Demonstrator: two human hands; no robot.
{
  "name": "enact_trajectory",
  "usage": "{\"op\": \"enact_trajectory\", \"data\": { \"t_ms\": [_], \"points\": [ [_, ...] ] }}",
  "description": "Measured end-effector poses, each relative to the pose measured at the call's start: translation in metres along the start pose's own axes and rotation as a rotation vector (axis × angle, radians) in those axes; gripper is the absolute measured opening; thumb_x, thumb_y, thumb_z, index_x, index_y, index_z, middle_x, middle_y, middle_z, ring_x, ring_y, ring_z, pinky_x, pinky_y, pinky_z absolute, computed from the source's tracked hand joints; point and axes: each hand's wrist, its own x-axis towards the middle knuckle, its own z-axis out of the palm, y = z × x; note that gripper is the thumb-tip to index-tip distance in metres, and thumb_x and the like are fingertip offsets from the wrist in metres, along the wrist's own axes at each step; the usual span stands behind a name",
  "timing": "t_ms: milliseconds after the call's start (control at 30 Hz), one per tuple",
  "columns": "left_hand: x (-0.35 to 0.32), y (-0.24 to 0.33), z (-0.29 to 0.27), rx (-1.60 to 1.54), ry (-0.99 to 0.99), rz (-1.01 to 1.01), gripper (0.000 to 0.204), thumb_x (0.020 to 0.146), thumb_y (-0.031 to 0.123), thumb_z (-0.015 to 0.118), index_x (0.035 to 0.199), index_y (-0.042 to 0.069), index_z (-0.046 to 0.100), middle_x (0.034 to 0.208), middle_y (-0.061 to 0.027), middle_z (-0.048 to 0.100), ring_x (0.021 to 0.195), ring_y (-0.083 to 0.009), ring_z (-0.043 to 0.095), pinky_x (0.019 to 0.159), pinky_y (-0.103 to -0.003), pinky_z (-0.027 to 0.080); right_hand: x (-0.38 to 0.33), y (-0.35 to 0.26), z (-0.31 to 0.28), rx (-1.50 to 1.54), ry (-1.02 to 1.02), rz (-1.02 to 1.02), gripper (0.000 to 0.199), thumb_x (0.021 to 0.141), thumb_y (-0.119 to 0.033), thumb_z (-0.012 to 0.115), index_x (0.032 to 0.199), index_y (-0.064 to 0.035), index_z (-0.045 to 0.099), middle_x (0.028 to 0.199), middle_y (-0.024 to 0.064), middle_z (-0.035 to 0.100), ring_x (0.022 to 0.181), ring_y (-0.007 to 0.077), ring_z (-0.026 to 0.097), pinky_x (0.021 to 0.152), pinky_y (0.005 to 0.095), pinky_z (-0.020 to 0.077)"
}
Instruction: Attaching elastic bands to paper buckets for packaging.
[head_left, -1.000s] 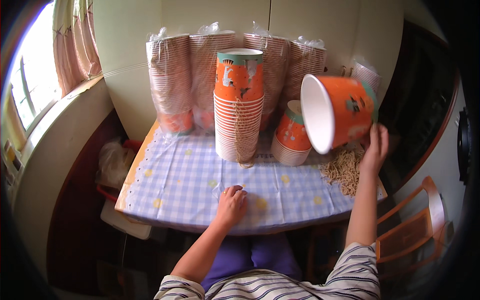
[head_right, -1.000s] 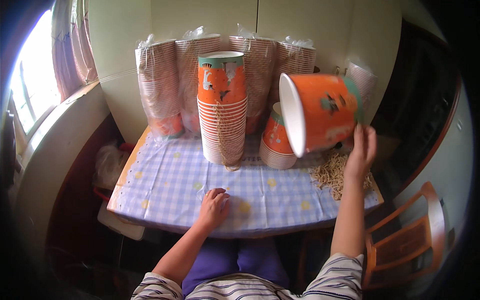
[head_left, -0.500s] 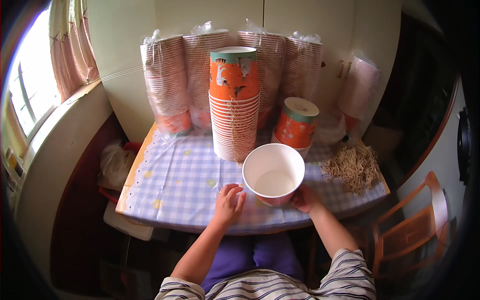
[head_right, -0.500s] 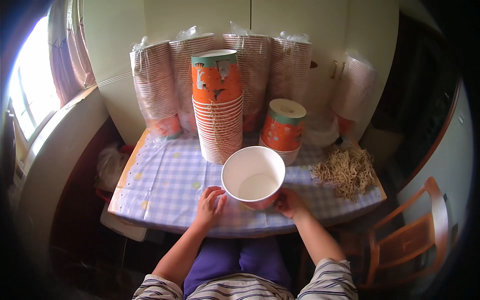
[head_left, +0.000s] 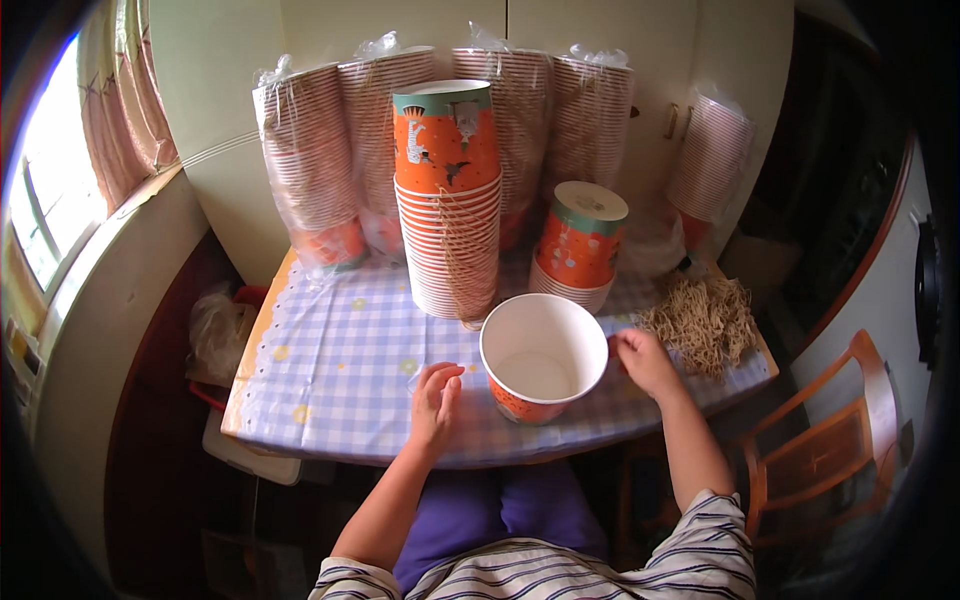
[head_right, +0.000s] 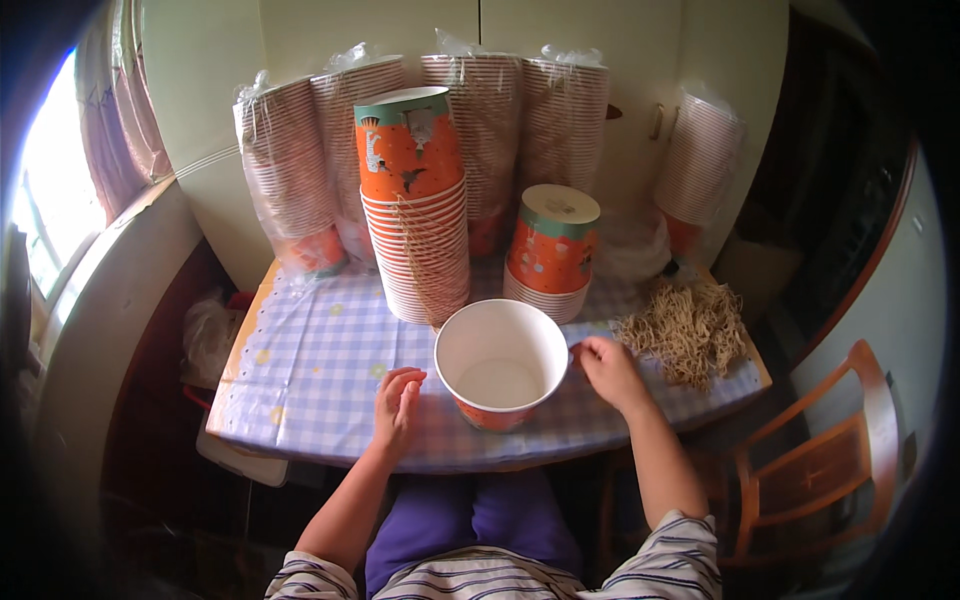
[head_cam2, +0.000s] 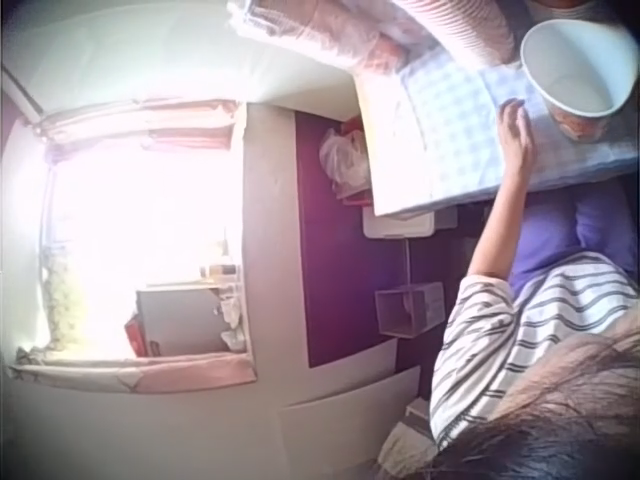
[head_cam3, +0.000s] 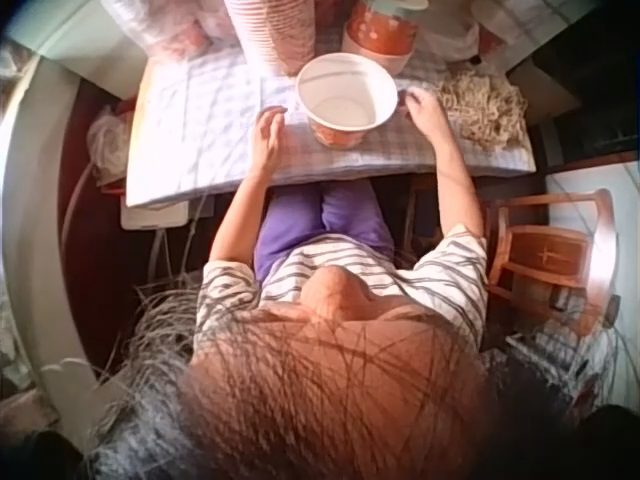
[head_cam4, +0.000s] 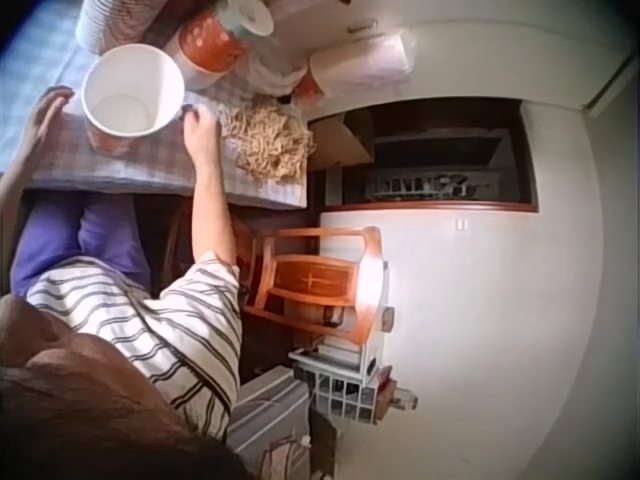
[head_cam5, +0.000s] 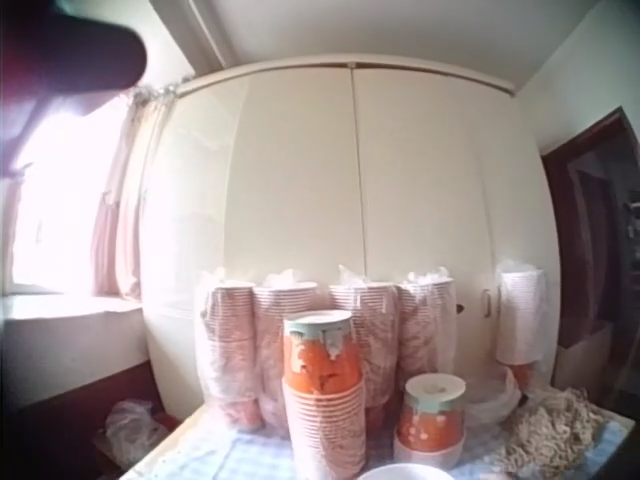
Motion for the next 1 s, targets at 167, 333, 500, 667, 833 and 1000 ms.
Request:
{"op": "enact_trajectory", "data": {
  "t_ms": [167,333,500,667,833,1000],
  "points": [
    [0.024,0.029,-0.007,-0.245,-0.049,-0.150,0.029,0.090,0.023,0.055,0.107,0.001,0.059,0.103,-0.0105,0.055,0.083,-0.0175,0.058,0.072,-0.028,0.047,0.032,-0.039,0.005,0.133,0.058,-0.269,0.025,0.085,-0.014,0.063,0.102,0.0031,0.059,0.085,0.0025,0.059,0.072,0.0071,0.054,0.062,0.0216,0.0453],
    [0.064,0.052,0.008,-0.086,-0.216,-0.165,0.032,0.081,0.010,0.056,0.110,0.000,0.059,0.103,-0.0114,0.057,0.077,-0.0139,0.058,0.066,-0.026,0.048,0.061,-0.029,0.022,0.160,-0.143,-0.195,0.034,0.080,-0.013,0.066,0.108,0.0049,0.058,0.093,0.0069,0.061,0.079,0.0113,0.059,0.070,0.0245,0.0485],
    [0.073,0.038,-0.010,-0.454,-0.268,-0.387,0.035,0.077,0.000,0.050,0.110,-0.007,0.058,0.099,-0.0078,0.064,0.080,-0.0095,0.059,0.072,-0.023,0.048,0.022,-0.087,0.032,0.275,-0.267,-0.080,0.028,0.081,-0.007,0.060,0.106,0.0047,0.059,0.090,0.0053,0.062,0.067,0.0079,0.059,0.056,0.0228,0.0476],
    [0.079,0.041,-0.012,-0.582,-0.397,-0.527,0.036,0.077,-0.001,0.051,0.112,-0.006,0.058,0.096,-0.0071,0.064,0.080,-0.0100,0.059,0.074,-0.023,0.047,0.006,-0.097,0.027,0.201,-0.273,-0.069,0.028,0.081,-0.005,0.060,0.106,0.0062,0.059,0.087,0.0047,0.060,0.065,0.0064,0.058,0.054,0.0218,0.0463],
    [0.090,0.040,-0.005,-0.620,-0.504,-0.565,0.037,0.077,-0.001,0.050,0.113,-0.005,0.057,0.094,-0.0066,0.064,0.079,-0.0107,0.059,0.074,-0.023,0.047,0.024,-0.090,0.036,0.219,-0.324,-0.170,0.025,0.079,-0.005,0.059,0.100,0.0078,0.062,0.081,0.0050,0.062,0.069,0.0071,0.059,0.060,0.0206,0.0475],
    [0.107,0.030,0.007,-0.744,-0.622,-0.586,0.030,0.077,-0.001,0.052,0.105,-0.004,0.060,0.089,-0.0059,0.064,0.075,-0.0099,0.059,0.068,-0.023,0.048,0.047,-0.094,0.040,0.186,-0.390,-0.138,0.026,0.076,-0.001,0.056,0.100,0.0077,0.063,0.088,0.0087,0.066,0.075,0.0100,0.061,0.068,0.0223,0.0495]
  ]
}}
